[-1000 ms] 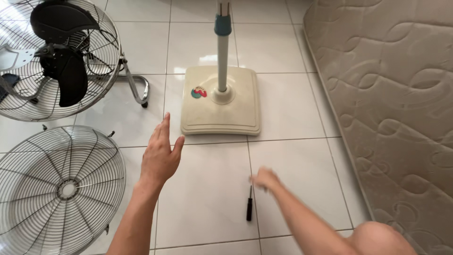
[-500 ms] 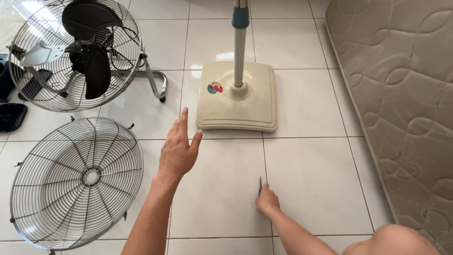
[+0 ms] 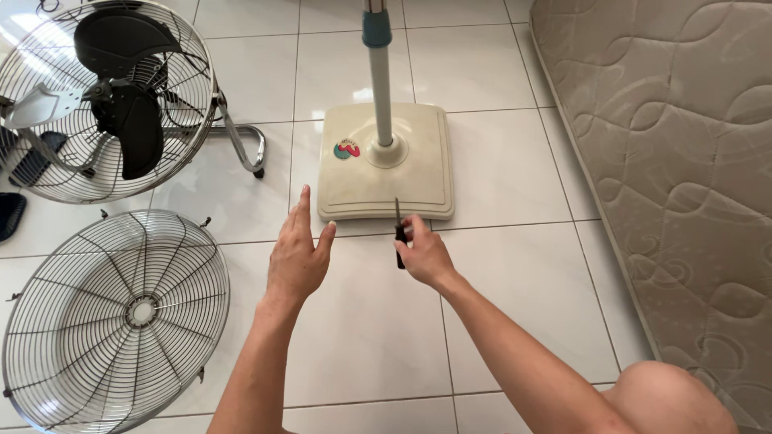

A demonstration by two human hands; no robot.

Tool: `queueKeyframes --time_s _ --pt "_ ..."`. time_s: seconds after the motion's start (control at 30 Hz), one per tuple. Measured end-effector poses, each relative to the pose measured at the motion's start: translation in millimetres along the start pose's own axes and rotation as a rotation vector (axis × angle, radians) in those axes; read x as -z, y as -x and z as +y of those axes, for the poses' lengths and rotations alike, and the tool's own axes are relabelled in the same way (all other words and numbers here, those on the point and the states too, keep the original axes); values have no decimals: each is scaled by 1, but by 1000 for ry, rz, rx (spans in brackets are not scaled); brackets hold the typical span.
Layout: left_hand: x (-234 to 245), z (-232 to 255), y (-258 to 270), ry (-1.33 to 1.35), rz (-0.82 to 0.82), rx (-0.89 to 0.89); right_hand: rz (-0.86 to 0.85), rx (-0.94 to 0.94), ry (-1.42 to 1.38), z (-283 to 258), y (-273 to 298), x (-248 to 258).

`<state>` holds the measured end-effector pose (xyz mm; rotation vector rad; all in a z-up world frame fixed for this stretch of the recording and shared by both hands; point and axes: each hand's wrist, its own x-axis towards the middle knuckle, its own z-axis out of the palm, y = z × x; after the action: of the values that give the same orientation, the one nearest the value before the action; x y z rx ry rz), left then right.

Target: The person disassembles a standing electric fan by removing the front grille, fan blades, and rear grille using a screwdriver and hands. The components are placed on the floor as they are removed.

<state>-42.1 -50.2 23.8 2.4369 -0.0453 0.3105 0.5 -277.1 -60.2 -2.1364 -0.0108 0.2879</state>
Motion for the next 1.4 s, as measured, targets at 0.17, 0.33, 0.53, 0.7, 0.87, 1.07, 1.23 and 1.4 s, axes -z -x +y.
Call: queueKeyframes --time_s 0.17,0.33,0.53,0.7,0.87,1.07,1.23,1.4 --pt "0 13 -6 63 51 -56 -85 161 -424 -38 2 34" --pt "13 41 -18 89 88 -82 -238 138 -841 -72 3 83" --pt "32 90 -47 112 157 -127 -379 166 -1104 -92 -14 151" --pt "33 132 -68 90 164 -154 -393 182 -1214 -85 -38 194" --pt "49 162 -80 28 93 -136 -391 203 -1212 -84 -58 228" --pt "79 152 -113 -3 135 -138 -418 307 -1211 -105 -90 226" --pt "87 127 -120 98 155 -123 -403 358 -1115 -147 -118 213" --pt "97 92 -142 202 95 4 -215 437 -882 -180 -144 209"
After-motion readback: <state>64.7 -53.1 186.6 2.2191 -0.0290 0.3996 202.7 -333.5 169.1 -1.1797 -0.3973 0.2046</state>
